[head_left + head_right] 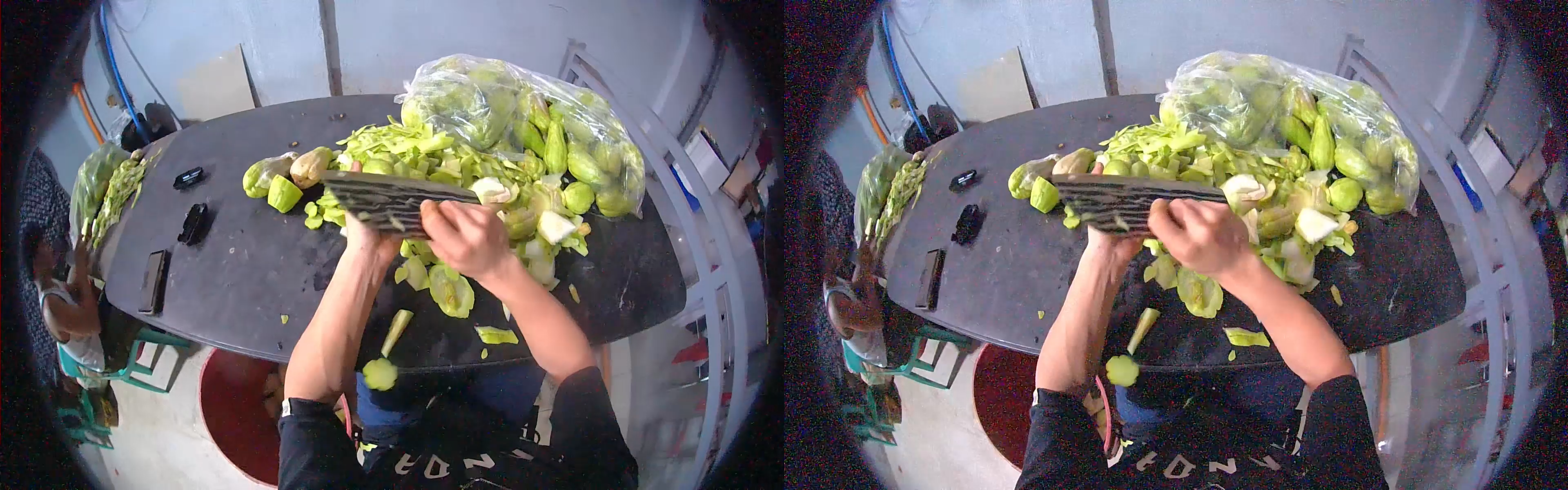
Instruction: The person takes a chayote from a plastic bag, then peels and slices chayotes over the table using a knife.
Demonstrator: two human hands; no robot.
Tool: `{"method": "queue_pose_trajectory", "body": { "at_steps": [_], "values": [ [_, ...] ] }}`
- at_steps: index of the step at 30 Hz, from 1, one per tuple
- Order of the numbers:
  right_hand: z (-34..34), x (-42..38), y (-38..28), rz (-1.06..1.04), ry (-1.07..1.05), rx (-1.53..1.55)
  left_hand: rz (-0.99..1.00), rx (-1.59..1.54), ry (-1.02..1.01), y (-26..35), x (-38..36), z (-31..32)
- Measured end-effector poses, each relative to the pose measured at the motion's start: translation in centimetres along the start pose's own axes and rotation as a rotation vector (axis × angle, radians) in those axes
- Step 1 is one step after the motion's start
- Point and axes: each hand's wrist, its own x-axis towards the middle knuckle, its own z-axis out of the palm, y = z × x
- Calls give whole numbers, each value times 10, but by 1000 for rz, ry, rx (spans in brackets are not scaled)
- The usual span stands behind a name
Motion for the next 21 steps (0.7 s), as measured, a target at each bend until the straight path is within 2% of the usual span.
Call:
{"method": "queue_pose_trajectory", "body": {
  "at_steps": [2, 4, 11, 12, 14, 15, 20, 21],
  "values": [
    [4, -3, -3, -40, -18, -27, -3, -128, -31, -1, 6, 0],
    [1, -1, -4, -117, 17, 58, 2, -94, -53, -1, 1, 9],
    [-7, 0, -8, -126, -1, 4, 79, -96, -186, -5, 1, 8],
    [-4, -1, -6, -123, 1, 4, 77, -94, -186, -6, 0, 10],
    [6, -9, 4, 14, 20, -129, 161, -5, 34, -10, -5, 11],
    [7, -9, 15, 113, -59, -42, 181, -6, 56, -10, -7, 17],
    [4, -14, 13, 80, -43, -107, 172, -47, 74, -4, -14, 27],
    [1, -13, 17, 84, -30, -82, 124, -66, -28, 1, -9, 14]
  ]
}}
